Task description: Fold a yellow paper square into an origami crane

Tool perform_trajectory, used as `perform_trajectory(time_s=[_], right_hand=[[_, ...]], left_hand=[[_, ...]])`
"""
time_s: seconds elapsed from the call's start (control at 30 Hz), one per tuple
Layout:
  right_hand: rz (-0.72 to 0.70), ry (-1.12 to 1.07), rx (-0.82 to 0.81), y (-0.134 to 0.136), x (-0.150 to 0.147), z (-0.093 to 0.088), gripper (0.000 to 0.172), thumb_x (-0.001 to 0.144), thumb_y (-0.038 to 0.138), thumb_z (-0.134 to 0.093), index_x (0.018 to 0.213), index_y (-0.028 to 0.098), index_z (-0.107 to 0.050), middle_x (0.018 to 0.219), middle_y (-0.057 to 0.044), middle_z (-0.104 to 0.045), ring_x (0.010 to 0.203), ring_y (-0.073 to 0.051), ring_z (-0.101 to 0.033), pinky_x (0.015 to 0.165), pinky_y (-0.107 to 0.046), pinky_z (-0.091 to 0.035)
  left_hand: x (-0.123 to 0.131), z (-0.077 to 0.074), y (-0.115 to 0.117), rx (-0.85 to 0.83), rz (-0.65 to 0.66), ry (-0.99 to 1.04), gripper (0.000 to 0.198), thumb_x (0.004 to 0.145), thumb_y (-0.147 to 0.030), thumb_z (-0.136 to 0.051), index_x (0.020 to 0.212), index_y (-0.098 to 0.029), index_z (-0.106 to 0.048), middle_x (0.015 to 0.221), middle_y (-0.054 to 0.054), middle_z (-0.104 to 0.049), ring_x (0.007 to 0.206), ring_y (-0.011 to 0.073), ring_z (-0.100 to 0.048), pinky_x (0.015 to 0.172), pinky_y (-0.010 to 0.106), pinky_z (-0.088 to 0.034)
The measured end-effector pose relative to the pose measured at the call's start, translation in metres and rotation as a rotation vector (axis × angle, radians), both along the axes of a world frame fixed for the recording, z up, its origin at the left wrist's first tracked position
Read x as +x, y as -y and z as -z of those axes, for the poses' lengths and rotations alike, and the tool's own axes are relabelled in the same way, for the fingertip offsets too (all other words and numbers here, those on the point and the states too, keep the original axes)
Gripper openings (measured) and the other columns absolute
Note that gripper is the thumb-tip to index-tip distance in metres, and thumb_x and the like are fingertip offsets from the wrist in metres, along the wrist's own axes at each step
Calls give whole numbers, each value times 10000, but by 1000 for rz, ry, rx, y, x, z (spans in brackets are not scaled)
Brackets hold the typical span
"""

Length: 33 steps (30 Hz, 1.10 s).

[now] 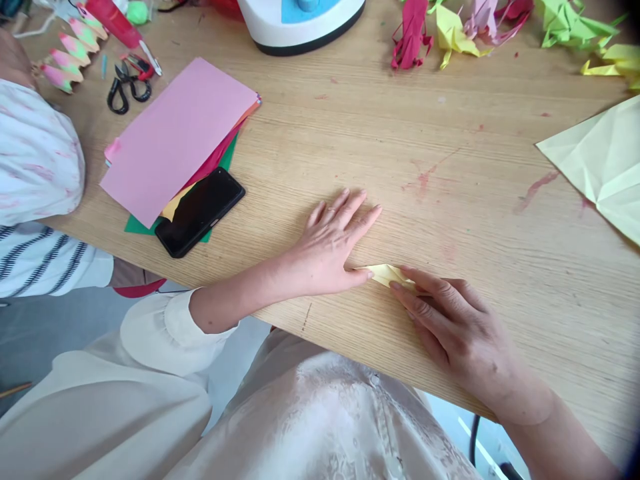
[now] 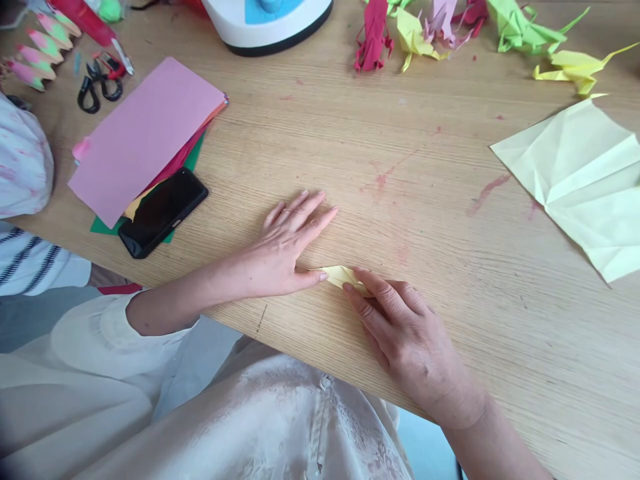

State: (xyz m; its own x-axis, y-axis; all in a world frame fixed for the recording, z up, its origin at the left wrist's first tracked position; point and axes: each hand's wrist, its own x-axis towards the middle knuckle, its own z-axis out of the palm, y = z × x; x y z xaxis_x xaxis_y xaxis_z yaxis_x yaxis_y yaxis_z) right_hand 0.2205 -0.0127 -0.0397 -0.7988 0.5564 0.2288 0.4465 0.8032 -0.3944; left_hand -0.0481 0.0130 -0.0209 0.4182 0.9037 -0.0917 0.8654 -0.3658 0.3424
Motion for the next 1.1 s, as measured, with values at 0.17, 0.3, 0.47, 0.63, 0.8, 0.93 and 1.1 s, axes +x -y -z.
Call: perform_trajectory(time_s=[0.17,0.3,0.47,0.63,0.8,0.93,1.1], right_hand=[[-8,15,11,0,-1,-2,414,948,112,-553,1362,100,-566,1481,-177,-501,1123,-300,-560,923,-475,-538],[1,22,18,1,-2,-2,415,940,95,-558,1355,96,-572,1473,-177,-507,1123,-303,-563,924,-474,-537],[11,18,10,1,-3,-3,405,946,89,-549,1350,112,-575,1474,-162,-508,1130,-300,-563,939,-474,-532],[21,5,11,1,-3,-3,426,950,82,-541,1373,133,-555,1472,-155,-513,1100,-282,-573,934,-466,-534],[22,4,63,3,-3,0,402,953,92,-551,1354,117,-547,1441,-159,-551,1128,-282,-582,941,-460,-532],[24,-28,129,5,-4,-1,308,939,71,-559,1243,102,-601,1366,-168,-601,1098,-282,-606,907,-440,-532],[23,-47,191,6,-5,-3,268,948,60,-526,1198,102,-613,1352,-192,-580,1119,-291,-603,910,-439,-538]], left_hand=[[-13,1,-9,-35,62,-24,885,866,-440,-678,1574,-227,-191,1674,193,-68,1543,408,-43,1194,624,-135],[-19,-5,-15,-97,111,-43,863,891,-388,-662,1583,-262,-163,1681,177,-33,1548,396,-5,1194,631,-126],[-16,-13,-19,-195,90,-75,904,868,-317,-693,1590,-252,-153,1683,178,11,1554,373,35,1210,604,-99],[-20,-12,-19,-191,83,-20,872,857,-288,-705,1578,-295,-213,1692,130,-16,1557,358,31,1220,597,-74],[-6,-13,-16,-77,81,139,529,892,-230,-655,1406,-251,-532,1606,112,-318,1515,315,-226,1211,505,-240],[23,-19,-14,-1,126,216,140,905,-184,-628,1015,-191,-713,1176,91,-626,1181,239,-566,1045,406,-429],[41,-22,-14,-103,182,196,87,872,-120,-620,842,-159,-692,950,53,-639,864,161,-631,791,264,-472]])
